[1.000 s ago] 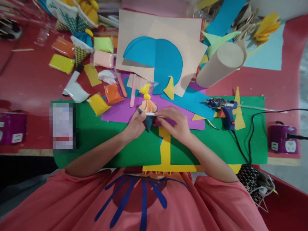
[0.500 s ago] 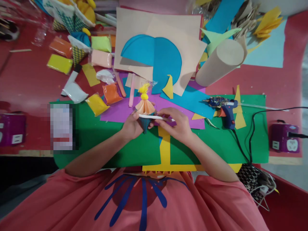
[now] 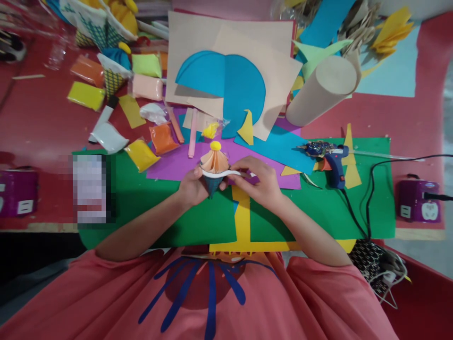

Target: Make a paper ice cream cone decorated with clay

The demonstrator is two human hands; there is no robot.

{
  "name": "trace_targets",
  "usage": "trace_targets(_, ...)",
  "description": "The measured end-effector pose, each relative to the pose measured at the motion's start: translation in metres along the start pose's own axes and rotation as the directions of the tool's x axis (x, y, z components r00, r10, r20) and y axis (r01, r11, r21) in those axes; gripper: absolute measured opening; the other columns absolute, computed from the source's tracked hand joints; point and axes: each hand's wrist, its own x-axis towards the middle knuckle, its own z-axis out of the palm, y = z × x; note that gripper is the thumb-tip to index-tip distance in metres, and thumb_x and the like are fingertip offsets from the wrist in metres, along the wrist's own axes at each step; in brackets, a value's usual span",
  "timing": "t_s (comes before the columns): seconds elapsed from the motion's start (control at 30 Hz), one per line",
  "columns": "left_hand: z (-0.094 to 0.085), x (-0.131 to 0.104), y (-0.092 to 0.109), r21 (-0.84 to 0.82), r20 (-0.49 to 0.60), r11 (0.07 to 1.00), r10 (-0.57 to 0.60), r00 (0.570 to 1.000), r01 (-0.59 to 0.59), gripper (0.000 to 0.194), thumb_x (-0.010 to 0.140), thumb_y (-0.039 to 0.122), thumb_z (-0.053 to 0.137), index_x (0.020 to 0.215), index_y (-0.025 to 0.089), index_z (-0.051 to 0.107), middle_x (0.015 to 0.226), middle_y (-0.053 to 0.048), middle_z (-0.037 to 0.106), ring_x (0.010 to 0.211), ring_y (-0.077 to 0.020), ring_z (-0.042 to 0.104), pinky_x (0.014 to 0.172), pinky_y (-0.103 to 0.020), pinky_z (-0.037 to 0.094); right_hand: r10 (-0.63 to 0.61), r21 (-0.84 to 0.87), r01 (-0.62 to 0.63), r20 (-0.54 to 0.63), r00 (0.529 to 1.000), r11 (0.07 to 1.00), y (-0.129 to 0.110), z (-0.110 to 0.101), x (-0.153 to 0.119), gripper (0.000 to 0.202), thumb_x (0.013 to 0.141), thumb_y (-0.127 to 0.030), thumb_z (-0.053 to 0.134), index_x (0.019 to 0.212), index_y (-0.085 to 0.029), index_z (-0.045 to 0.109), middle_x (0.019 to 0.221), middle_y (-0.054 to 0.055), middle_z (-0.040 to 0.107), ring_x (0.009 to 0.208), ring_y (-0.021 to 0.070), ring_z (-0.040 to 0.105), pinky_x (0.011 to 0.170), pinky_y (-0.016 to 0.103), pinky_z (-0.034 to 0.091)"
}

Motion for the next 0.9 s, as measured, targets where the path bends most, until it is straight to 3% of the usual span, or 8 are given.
trace_targets(0.2,0.0004,-0.0001,0.0010,-0.038,0.010,0.999,0.002,1.000,-0.002,0.079,0.054,0.067,0.076,0.114,0.017,0.062,0.092,-0.009,0.073,0.091,-0.0301,0.071,0.072,-0.039,0.058,-0.004,0.017,0.004,0.023,1.000,1.000,-0.0004,0.0002,0.0011,0.007,0.088,-0.031,0.067,0.086,-0.024,0.068,0.076,0.001,0.071,0.066,0.0143,0.064,0.060,0.028,0.050)
trace_targets(0.37,0.0017,0.0008,0.0029,-0.022,0.003,1.000,0.010,1.000,-0.010,0.076,0.055,0.066,0.074,0.112,0.018,0.064,0.095,-0.008,0.072,0.093,-0.0288,0.069,0.072,-0.037,0.058,0.065,0.022,-0.065,0.025,0.998,0.998,-0.0021,-0.0001,0.0007,0.017,0.088,-0.039,0.068,0.084,-0.023,0.066,0.076,0.001,0.071,0.065,0.0137,0.063,0.058,0.027,0.048)
trace_targets(0.57,0.0059,0.0002,0.0074,-0.069,0.020,0.997,-0.019,1.000,0.020,0.074,0.056,0.064,0.071,0.111,0.015,0.063,0.092,-0.010,0.071,0.093,-0.0285,0.068,0.070,-0.035,0.057,0.177,0.045,-0.178,0.034,0.984,0.983,-0.0037,-0.0011,0.0017,0.036,0.077,-0.051,0.076,0.075,-0.020,0.059,0.066,-0.001,0.063,0.057,0.0116,0.057,0.054,0.025,0.045)
trace_targets(0.73,0.0022,0.0004,0.0057,-0.143,-0.015,0.987,-0.080,0.997,0.077,0.060,0.061,0.053,0.070,0.107,0.016,0.062,0.086,-0.008,0.072,0.089,-0.0282,0.069,0.065,-0.033,0.055,0.178,0.065,-0.181,0.046,0.983,0.981,-0.0026,-0.0015,0.0020,0.034,0.077,-0.047,0.077,0.072,-0.019,0.059,0.067,-0.001,0.062,0.058,0.0108,0.057,0.052,0.023,0.044)
trace_targets(0.9,0.0007,0.0021,0.0062,-0.263,0.033,0.940,-0.215,0.976,0.216,0.050,0.074,0.047,0.061,0.110,0.013,0.061,0.085,-0.010,0.073,0.085,-0.0268,0.070,0.064,-0.032,0.052,0.197,0.174,-0.211,0.090,0.976,0.962,-0.0003,-0.0025,0.0004,0.021,0.083,-0.038,0.073,0.081,-0.019,0.064,0.076,0.001,0.067,0.066,0.0116,0.061,0.058,0.023,0.048)
